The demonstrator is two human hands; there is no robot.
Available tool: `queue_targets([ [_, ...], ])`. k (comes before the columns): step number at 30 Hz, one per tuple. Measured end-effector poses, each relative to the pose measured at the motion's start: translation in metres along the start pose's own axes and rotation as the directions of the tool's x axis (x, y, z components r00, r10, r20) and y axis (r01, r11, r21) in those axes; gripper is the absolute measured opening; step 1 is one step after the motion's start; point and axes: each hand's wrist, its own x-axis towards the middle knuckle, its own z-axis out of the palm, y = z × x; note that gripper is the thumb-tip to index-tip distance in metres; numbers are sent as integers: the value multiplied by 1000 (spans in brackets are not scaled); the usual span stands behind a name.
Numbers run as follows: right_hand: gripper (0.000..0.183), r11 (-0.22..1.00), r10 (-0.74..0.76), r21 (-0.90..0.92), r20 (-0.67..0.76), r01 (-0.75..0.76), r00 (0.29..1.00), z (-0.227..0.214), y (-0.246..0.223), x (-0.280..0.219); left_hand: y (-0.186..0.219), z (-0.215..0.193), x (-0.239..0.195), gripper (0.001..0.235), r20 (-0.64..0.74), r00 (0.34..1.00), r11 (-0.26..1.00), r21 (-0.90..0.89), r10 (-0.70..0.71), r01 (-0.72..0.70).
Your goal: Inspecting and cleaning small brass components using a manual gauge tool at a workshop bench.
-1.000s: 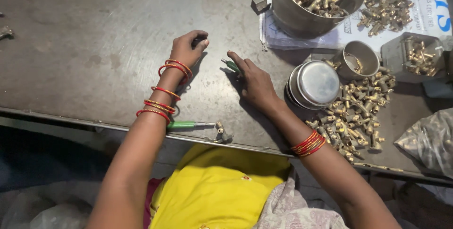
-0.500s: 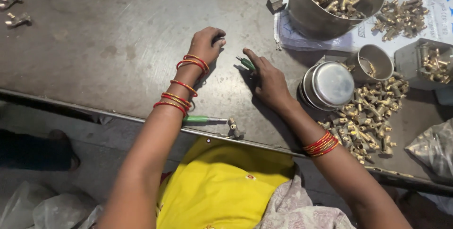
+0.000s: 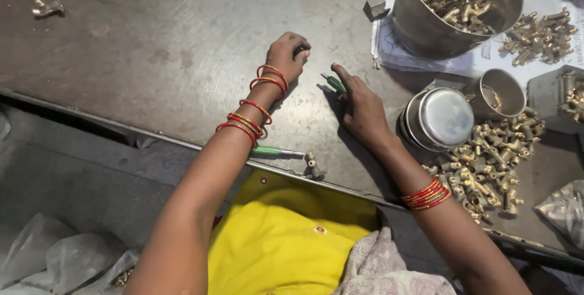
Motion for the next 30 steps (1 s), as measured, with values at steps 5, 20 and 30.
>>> queue_targets([
  [5,76,1000,-21,-11,-13,21,1000,-2,2,0,8,-4,3,10,36,995,992,-82,-92,95],
  [20,73,996,-69,37,-223,79,972,-3,1,-1,-12,-2,9,11,42,999,998,-66,-21,24],
  [30,77,1000,-19,-10,-117,18,993,-1,-2,-3,-7,-7,9,12,67,997,995,-88,-46,52],
])
